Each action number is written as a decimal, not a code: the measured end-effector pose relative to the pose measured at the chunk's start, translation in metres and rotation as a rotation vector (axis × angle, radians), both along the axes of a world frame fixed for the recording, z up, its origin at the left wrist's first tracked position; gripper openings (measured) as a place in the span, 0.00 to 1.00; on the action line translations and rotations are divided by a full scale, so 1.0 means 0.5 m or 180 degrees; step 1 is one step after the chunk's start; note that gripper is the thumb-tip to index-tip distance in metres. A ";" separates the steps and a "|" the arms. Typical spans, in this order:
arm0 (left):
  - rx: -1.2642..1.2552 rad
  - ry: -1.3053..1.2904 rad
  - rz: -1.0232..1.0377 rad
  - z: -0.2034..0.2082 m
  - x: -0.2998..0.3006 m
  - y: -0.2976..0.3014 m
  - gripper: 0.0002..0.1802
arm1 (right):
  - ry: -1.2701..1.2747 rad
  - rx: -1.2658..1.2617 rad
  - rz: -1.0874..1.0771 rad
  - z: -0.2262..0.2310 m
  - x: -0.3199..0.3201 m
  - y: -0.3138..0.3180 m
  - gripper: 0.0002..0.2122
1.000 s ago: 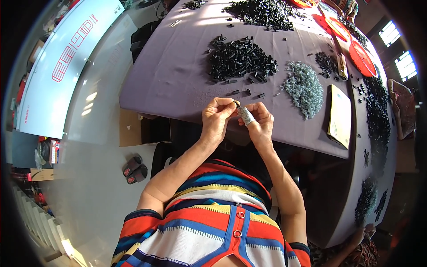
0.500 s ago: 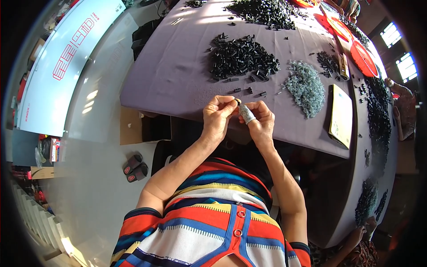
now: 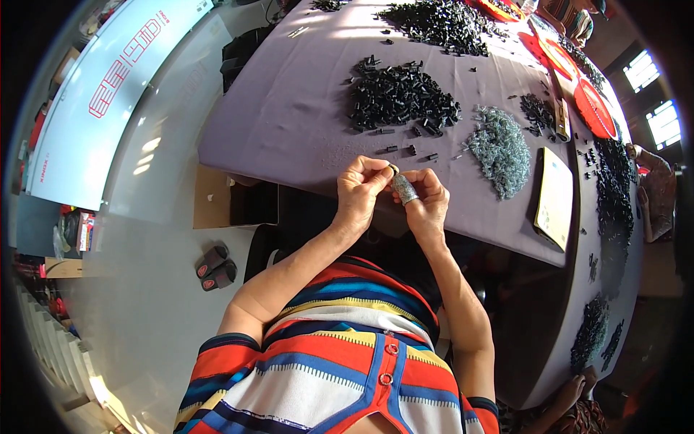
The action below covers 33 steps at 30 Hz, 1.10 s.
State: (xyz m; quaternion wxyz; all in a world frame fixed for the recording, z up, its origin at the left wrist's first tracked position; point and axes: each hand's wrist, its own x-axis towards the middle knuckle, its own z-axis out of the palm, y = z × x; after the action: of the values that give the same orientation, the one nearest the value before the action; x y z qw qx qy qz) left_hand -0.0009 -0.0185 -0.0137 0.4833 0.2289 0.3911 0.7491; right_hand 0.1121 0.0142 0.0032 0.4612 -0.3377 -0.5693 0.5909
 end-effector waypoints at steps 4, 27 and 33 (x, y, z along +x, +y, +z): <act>0.0102 0.0085 0.0022 0.000 0.004 -0.002 0.03 | -0.0025 0.0027 0.0010 0.003 0.001 0.000 0.03; 0.0163 0.0000 -0.0018 0.000 -0.002 -0.002 0.03 | 0.0303 -0.0375 0.0170 0.003 0.004 0.008 0.02; 0.0159 -0.0080 0.0007 0.008 0.003 -0.004 0.02 | 0.0554 -0.0452 0.0209 -0.004 0.007 0.010 0.02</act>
State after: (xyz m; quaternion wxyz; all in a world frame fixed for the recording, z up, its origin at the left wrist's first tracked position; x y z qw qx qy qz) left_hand 0.0007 -0.0207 -0.0094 0.4815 0.2310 0.3663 0.7620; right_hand 0.1155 0.0193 0.0012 0.4642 -0.2980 -0.4946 0.6716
